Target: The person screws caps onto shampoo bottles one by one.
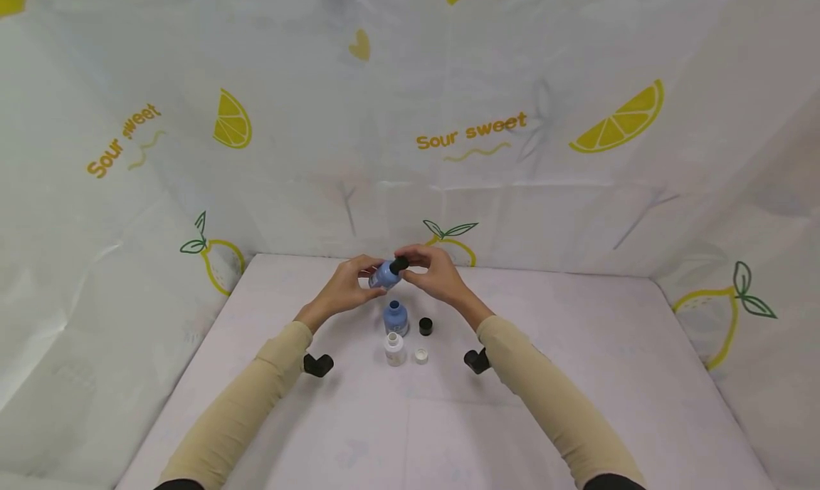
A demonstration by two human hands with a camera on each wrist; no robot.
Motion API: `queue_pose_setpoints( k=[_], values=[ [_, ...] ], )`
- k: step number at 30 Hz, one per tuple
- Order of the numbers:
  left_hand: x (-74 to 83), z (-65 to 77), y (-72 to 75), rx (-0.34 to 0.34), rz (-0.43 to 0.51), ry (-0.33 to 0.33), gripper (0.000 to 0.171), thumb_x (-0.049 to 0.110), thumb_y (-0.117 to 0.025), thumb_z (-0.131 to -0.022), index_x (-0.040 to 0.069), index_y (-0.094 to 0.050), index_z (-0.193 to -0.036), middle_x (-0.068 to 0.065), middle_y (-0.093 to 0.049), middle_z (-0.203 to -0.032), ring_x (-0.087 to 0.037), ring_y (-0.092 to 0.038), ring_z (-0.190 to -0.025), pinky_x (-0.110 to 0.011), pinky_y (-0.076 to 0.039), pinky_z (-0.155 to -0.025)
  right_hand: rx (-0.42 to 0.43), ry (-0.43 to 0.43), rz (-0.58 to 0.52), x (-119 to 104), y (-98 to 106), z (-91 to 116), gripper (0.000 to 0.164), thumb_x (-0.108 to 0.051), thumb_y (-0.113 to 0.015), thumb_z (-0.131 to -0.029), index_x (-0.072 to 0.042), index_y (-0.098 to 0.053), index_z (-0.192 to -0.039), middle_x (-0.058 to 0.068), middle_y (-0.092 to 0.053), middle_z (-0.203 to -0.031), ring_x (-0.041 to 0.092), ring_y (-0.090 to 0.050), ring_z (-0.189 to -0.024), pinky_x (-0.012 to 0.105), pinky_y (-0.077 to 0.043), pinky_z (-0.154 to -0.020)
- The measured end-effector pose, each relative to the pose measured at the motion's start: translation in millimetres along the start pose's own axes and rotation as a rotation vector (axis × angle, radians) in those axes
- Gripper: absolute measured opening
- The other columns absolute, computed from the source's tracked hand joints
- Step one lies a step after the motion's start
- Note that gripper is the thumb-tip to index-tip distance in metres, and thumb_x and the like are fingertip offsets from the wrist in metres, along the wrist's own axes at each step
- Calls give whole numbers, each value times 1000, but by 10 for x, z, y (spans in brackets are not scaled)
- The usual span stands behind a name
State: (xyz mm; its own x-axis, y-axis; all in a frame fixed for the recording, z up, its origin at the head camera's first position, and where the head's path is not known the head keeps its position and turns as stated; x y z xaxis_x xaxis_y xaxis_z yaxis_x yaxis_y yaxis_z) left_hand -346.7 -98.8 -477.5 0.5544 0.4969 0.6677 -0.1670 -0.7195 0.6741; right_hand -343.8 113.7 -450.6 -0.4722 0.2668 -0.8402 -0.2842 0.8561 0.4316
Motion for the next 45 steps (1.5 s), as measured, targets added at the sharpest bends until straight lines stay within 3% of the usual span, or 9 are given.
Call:
queue_pose_setpoints(
  k=[6,15,33,41,45],
  values=[
    [-8,12,-4,-1,-12,7,55,6,-89,-89,-2,-69,-139,-20,-74,-130,-32,-74,-116,-42,-66,-106,14,12,18,14,-22,7,41,3,-76,-97,7,-68,-137,28,-72,-135,45,-71,-125,54,-57,-117],
    [-5,0,-3,-16,-13,28,56,8,-88,-90,-2,-68,-141,-20,-73,-132,-32,-73,-118,-42,-65,-107,39,-48,42,26,-27,11,40,-5,-80,-98,3,-69,-136,23,-72,-137,41,-71,-126,52,-58,-117],
    [-13,-16,17,-2,-4,30,55,7,-89,-90,-2,-68,-140,-20,-73,-131,-32,-74,-115,-44,-65,-107,133,-77,83,14,-58,-23,36,-12,-85,-94,2,-72,-124,21,-76,-122,37,-75,-113,50,-64,-106],
    [-22,-13,4,-6,-6,37,55,8,-88,-90,-2,-68,-141,-19,-73,-131,-31,-73,-116,-43,-65,-107,131,-100,90,39,-60,-17,36,-14,-86,-94,1,-72,-124,21,-76,-122,36,-75,-114,49,-64,-107],
    [-34,-10,-4,-13,-6,47,56,8,-89,-90,0,-68,-141,-19,-73,-133,-31,-73,-117,-43,-65,-108,96,-107,89,46,-51,-5,42,-14,-86,-94,1,-71,-130,21,-75,-129,37,-73,-121,49,-61,-113]
  ],
)
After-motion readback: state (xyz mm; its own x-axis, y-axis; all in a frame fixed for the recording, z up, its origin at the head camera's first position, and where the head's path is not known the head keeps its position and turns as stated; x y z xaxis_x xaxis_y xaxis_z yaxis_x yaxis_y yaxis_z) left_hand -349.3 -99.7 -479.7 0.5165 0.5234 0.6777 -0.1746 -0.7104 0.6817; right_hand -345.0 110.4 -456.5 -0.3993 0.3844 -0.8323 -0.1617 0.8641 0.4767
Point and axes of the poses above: each hand's wrist, its own z-axis away from the middle knuckle, its own y-axis out of the back of the hand, x = y × z, the point moved 4 cm from there along -z, towards the middle knuckle
